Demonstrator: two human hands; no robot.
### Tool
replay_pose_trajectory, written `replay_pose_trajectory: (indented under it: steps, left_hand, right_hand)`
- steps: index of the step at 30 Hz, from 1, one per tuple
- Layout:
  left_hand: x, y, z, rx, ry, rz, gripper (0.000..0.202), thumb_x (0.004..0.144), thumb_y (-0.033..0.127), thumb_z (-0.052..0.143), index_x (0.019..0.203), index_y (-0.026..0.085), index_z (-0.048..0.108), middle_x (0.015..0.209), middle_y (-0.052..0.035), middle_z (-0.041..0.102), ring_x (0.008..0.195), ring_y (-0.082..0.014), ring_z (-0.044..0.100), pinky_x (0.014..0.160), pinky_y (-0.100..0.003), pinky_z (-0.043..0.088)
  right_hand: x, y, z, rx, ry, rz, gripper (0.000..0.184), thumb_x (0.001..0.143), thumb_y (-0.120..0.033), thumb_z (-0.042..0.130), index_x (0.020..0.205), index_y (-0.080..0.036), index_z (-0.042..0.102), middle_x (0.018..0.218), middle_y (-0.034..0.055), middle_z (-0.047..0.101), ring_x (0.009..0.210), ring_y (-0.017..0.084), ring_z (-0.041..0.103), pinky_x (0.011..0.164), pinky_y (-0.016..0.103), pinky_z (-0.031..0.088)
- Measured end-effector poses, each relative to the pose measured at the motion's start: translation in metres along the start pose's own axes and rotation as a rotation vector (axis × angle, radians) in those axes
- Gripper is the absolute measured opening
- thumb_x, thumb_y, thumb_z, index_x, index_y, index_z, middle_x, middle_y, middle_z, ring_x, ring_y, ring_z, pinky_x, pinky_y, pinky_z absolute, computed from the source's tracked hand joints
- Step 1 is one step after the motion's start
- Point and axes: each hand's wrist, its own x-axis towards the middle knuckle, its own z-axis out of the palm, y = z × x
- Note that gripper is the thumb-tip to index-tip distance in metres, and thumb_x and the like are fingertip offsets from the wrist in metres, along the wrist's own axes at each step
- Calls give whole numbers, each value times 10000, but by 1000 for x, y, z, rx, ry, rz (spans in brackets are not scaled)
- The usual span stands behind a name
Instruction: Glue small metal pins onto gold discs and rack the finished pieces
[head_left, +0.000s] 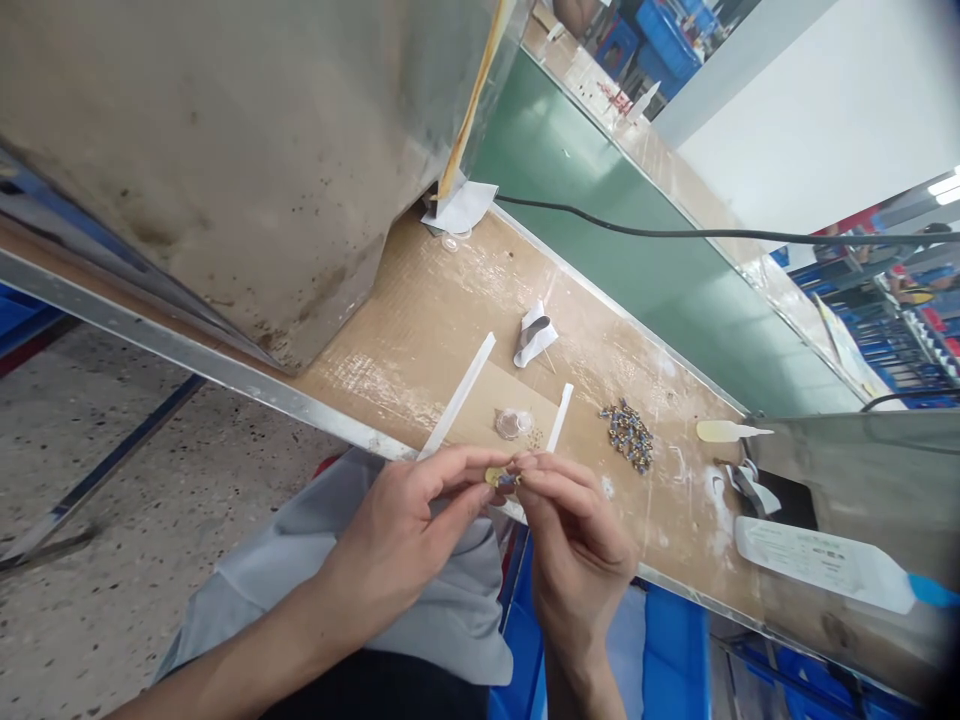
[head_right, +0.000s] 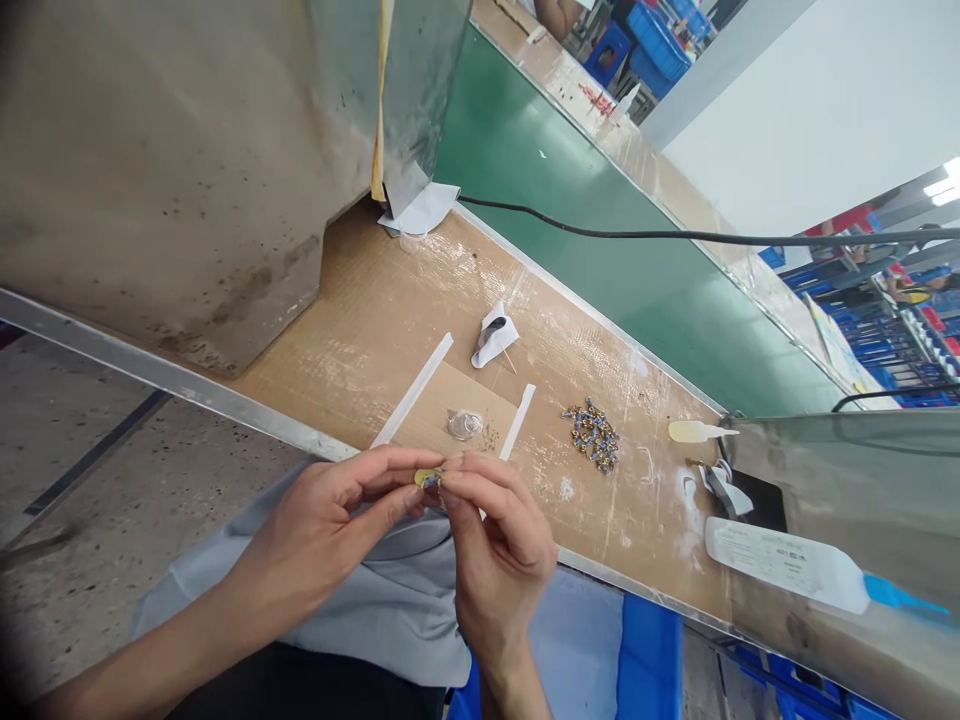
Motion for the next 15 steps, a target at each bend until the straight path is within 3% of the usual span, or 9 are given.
replay_pose_trajectory:
  steps: [4,15]
  left_hand:
    - [-2,5,1,62,-2,17,340,1137,261,700,1392,446,829,1274,84,905,1090,-167,891,972,-217,698]
    - [-3,10,5,105,16,-1,328,1116,265,703,1393,387,830,1240,63,915,1075,-174,898,955,-220,712]
  right_hand:
    - [-2,1,-2,-20,11,4,221,1044,-100,805,1129,-290,879,1177,54,843,1121,228,826,977,380,714]
    - [-2,0,-7,-40,-4,-22,224,1040,-83,810,1129,-278,876,1185,42,848,1128,205,833,979,321,714]
